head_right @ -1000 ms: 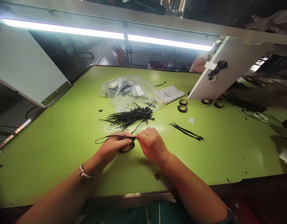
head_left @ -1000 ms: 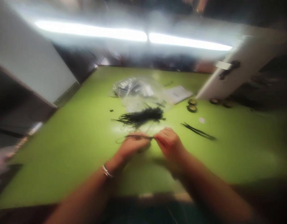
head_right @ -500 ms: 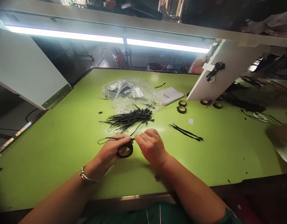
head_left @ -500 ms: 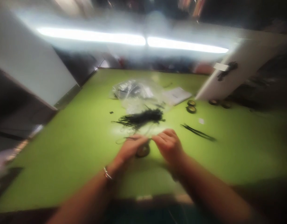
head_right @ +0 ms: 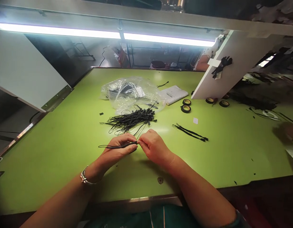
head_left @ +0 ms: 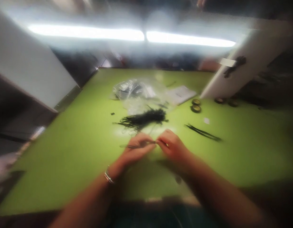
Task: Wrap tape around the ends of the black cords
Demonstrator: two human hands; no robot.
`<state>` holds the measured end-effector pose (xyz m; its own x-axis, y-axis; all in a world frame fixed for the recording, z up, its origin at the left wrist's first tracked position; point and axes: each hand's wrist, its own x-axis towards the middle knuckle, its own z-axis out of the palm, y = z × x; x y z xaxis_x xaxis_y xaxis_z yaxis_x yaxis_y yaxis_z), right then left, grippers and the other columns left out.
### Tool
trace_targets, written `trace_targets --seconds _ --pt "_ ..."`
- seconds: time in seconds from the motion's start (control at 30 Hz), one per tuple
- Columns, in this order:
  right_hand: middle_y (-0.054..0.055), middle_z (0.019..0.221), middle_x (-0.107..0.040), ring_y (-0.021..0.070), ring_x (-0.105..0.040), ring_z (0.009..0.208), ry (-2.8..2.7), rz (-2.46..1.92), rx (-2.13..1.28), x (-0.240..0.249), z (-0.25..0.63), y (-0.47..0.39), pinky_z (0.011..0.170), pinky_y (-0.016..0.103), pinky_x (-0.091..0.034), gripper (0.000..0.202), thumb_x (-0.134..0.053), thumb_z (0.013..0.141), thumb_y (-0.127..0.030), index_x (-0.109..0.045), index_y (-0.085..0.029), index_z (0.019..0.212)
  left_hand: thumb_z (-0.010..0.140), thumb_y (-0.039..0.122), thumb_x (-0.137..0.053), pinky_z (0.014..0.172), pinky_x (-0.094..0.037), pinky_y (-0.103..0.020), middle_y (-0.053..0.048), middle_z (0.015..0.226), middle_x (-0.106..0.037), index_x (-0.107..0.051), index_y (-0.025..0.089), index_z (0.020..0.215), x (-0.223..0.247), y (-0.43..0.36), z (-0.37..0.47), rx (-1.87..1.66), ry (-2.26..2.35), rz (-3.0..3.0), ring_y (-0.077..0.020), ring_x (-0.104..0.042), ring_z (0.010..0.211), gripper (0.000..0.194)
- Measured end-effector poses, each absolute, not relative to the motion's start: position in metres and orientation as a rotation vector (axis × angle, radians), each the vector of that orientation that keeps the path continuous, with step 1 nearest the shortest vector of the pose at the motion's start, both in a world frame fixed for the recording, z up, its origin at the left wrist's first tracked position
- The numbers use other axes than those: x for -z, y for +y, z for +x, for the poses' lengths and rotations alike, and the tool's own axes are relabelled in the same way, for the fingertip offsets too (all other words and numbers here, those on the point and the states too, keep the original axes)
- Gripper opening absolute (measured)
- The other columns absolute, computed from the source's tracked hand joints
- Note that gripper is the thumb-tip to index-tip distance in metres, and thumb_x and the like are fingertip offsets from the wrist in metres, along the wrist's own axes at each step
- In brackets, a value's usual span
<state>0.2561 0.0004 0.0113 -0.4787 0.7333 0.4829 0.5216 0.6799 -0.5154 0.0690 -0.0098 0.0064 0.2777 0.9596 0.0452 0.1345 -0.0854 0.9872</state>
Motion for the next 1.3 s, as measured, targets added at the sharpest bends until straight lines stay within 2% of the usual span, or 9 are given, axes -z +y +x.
trace_targets --seconds 0.17,0.33,0.43,0.53,0.67,0.9,1.07,1.17,1.3 --pt "0.0 0.058 -0.05 0.0166 -0.046 0.07 -2.281 -0.815 0.139 -0.011 0.261 0.002 0.075 0.033 -0.039 0.021 -0.051 0.092 -0.016 -0.059 -0.019 0.073 0.07 0.03 -0.075 0.045 -0.022 -0.021 0.004 0.05 -0.043 -0.068 0.012 0.077 -0.008 -0.009 0.064 -0.834 0.875 0.968 -0.0057 -0.034 0.044 0.021" --pt "0.0 0.069 -0.06 0.0182 -0.051 0.085 -2.283 -0.691 0.263 -0.001 0.271 0.006 0.09 0.036 -0.041 0.02 -0.057 0.088 -0.012 -0.063 -0.025 0.102 0.07 0.036 -0.076 0.041 -0.017 -0.021 0.005 0.046 -0.039 -0.068 0.009 0.072 -0.01 -0.009 0.065 -0.818 0.801 0.843 -0.0037 -0.029 0.04 0.028" --pt "0.0 0.07 -0.062 0.0183 -0.052 0.086 -2.287 -0.659 0.258 0.004 0.272 0.008 0.091 0.037 -0.042 0.023 -0.058 0.088 -0.012 -0.063 -0.027 0.105 0.072 0.039 -0.074 0.041 -0.016 -0.02 0.005 0.046 -0.038 -0.067 0.01 0.07 -0.009 -0.01 0.066 -0.852 0.847 0.828 -0.0036 -0.027 0.039 0.03" --pt "0.001 0.067 -0.06 0.0182 -0.052 0.082 -2.272 -0.737 0.112 0.001 0.267 0.009 0.087 0.036 -0.043 0.011 -0.056 0.09 -0.017 -0.064 -0.023 0.095 0.074 0.036 -0.073 0.043 -0.021 -0.021 0.005 0.048 -0.039 -0.065 0.013 0.069 -0.008 -0.011 0.066 -0.927 0.955 0.966 -0.0054 -0.031 0.042 0.024" --pt "0.004 0.079 -0.065 0.0178 -0.052 0.079 -2.246 -0.905 -0.233 -0.007 0.26 0.006 0.08 0.035 -0.042 0.014 -0.052 0.093 -0.026 -0.063 -0.018 0.095 0.08 0.025 -0.066 0.063 -0.041 -0.027 -0.004 0.069 -0.058 -0.067 0.015 0.069 -0.003 -0.01 0.066 -1.105 1.088 1.642 -0.0137 -0.051 0.065 0.015" --pt "0.0 0.067 -0.06 0.0135 -0.048 0.066 -2.35 -0.949 -0.505 -0.005 0.263 0.008 0.063 0.026 -0.037 0.023 -0.051 0.094 -0.024 -0.06 -0.018 0.074 0.085 0.021 -0.059 0.077 -0.045 -0.03 -0.008 0.087 -0.063 -0.069 0.018 0.088 0.005 -0.007 0.064 -1.117 1.01 2.046 -0.0184 -0.057 0.082 0.011" --pt "0.0 0.059 -0.056 0.0154 -0.044 0.067 -2.371 -0.816 0.018 -0.011 0.267 0.008 0.073 0.031 -0.036 0.02 -0.052 0.093 -0.019 -0.062 -0.018 0.075 0.081 0.027 -0.066 0.069 -0.043 -0.028 -0.006 0.079 -0.061 -0.07 0.016 0.085 -0.008 -0.005 0.058 -0.939 0.993 1.735 -0.0158 -0.054 0.073 0.012" --pt "0.0 0.059 -0.056 0.0163 -0.045 0.071 -2.313 -0.731 0.326 -0.009 0.267 0.006 0.078 0.032 -0.038 0.011 -0.055 0.09 -0.014 -0.065 -0.019 0.092 0.082 0.035 -0.065 0.049 -0.029 -0.023 0.001 0.059 -0.047 -0.066 0.013 0.079 -0.014 -0.008 0.058 -0.838 0.899 1.266 -0.0089 -0.04 0.052 0.022" --pt "-0.001 0.065 -0.06 0.0166 -0.048 0.078 -2.215 -0.597 0.447 0.002 0.265 0.005 0.086 0.033 -0.04 0.026 -0.062 0.084 -0.008 -0.063 -0.019 0.108 0.08 0.034 -0.066 0.044 -0.018 -0.022 0.006 0.05 -0.033 -0.064 0.012 0.076 -0.013 -0.012 0.062 -0.837 0.824 0.97 -0.0061 -0.029 0.045 0.022"
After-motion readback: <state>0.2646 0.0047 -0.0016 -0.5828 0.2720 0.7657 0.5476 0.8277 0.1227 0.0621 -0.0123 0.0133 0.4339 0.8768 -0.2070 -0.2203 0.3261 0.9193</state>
